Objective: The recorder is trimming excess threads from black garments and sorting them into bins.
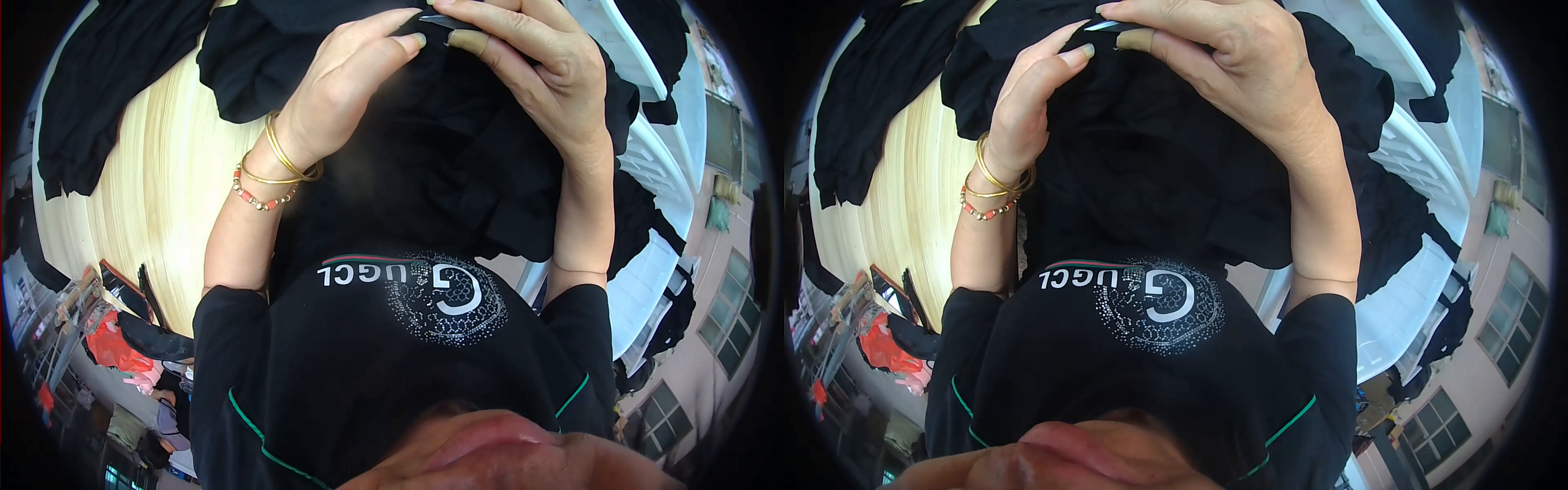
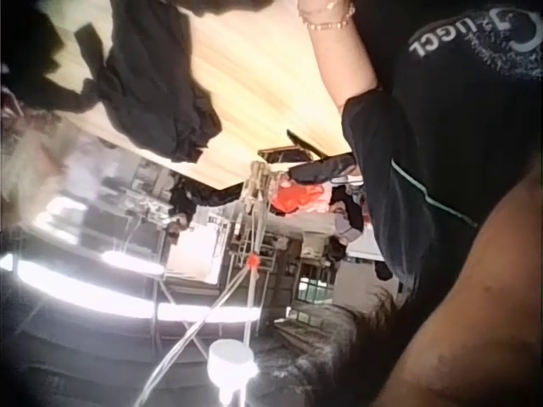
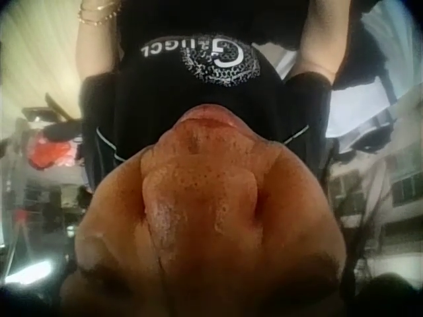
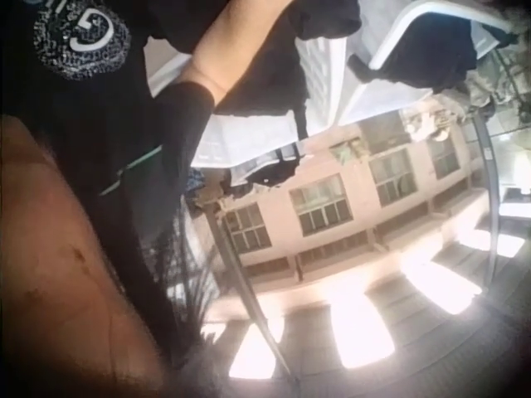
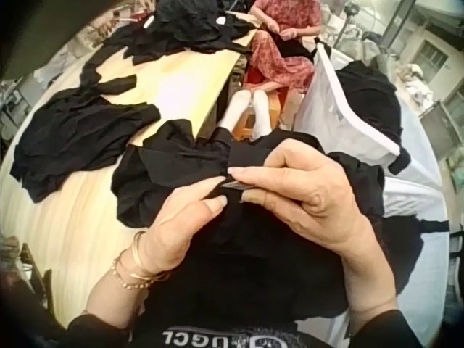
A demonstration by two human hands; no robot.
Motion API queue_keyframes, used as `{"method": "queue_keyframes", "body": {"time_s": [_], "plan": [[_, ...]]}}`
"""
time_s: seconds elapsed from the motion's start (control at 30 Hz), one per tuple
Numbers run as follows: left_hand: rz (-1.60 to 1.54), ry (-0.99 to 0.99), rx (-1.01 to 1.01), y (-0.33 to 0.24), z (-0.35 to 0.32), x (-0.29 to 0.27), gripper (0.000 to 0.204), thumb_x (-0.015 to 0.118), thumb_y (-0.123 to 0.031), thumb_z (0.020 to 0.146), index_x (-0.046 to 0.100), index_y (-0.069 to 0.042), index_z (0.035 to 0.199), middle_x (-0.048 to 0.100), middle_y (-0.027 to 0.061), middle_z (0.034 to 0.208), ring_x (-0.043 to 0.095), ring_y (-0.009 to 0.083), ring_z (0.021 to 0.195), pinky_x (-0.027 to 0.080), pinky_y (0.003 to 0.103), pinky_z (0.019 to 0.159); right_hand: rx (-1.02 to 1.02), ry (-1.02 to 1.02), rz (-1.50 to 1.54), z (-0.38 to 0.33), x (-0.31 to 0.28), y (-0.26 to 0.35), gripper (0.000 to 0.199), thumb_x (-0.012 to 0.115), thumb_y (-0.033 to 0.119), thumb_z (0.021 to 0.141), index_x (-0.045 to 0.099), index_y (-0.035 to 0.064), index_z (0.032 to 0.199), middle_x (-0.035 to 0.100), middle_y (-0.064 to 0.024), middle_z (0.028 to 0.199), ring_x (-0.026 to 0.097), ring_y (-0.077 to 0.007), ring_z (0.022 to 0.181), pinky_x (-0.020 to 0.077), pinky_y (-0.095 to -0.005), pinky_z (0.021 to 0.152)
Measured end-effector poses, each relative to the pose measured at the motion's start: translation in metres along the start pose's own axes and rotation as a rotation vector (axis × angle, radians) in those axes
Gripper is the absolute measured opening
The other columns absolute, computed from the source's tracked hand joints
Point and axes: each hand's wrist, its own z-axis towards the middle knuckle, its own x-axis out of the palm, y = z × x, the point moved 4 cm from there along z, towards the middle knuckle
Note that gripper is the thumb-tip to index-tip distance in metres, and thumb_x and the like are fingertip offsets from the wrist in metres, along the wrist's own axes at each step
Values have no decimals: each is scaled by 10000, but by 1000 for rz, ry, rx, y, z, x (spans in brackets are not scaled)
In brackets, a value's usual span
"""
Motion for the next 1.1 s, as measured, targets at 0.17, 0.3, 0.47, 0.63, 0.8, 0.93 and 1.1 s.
{"method": "queue_keyframes", "body": {"time_s": [0.17,0.3,0.47,0.63,0.8,0.93,1.1], "plan": [[-847,-71,-696,-8,17,10,276,581,-50,917,579,31,1181,630,109,1168,595,159,1072,451,269,953,285,-77,354,2,6,-3,239,722,26,808,696,13,1045,576,-2,796,496,-86,682,391,-229,605],[-923,-71,-660,-29,29,19,336,594,-67,922,561,21,1245,644,57,1132,601,107,1035,447,232,938,173,-50,773,-7,19,-50,95,695,39,852,660,10,936,537,68,764,431,-2,679,336,-175,581],[-946,-146,-673,-20,26,17,331,588,-56,931,578,4,1256,665,46,1118,610,89,1024,459,212,902,482,-405,505,-19,-23,-44,71,654,81,904,636,29,858,546,71,689,454,0,598,336,-168,532],[-925,-307,-841,-12,14,6,332,602,-98,931,597,-25,1255,672,35,1128,615,61,996,444,177,797,397,-442,449,-17,-13,-59,85,657,98,913,628,37,860,528,90,716,428,11,625,313,-157,562],[-897,-329,-785,-17,20,13,329,605,-118,935,605,-29,1252,677,21,1106,609,51,975,437,171,801,460,-317,342,-19,-18,-51,68,667,74,896,621,27,880,560,67,783,476,-7,697,360,-159,631],[-702,-299,-845,-16,15,9,314,610,-128,937,620,-39,1237,683,5,1065,593,27,912,428,161,781,322,-314,317,-8,-18,-13,194,707,11,819,649,8,1004,583,8,908,521,-59,791,405,-188,688],[-855,-289,-649,-27,28,14,300,608,-112,939,626,-35,1227,686,13,1051,596,38,907,443,171,799,187,-61,48,-6,-12,1,334,756,44,773,670,19,1096,582,-47,861,534,-115,704,417,-231,623]]}}
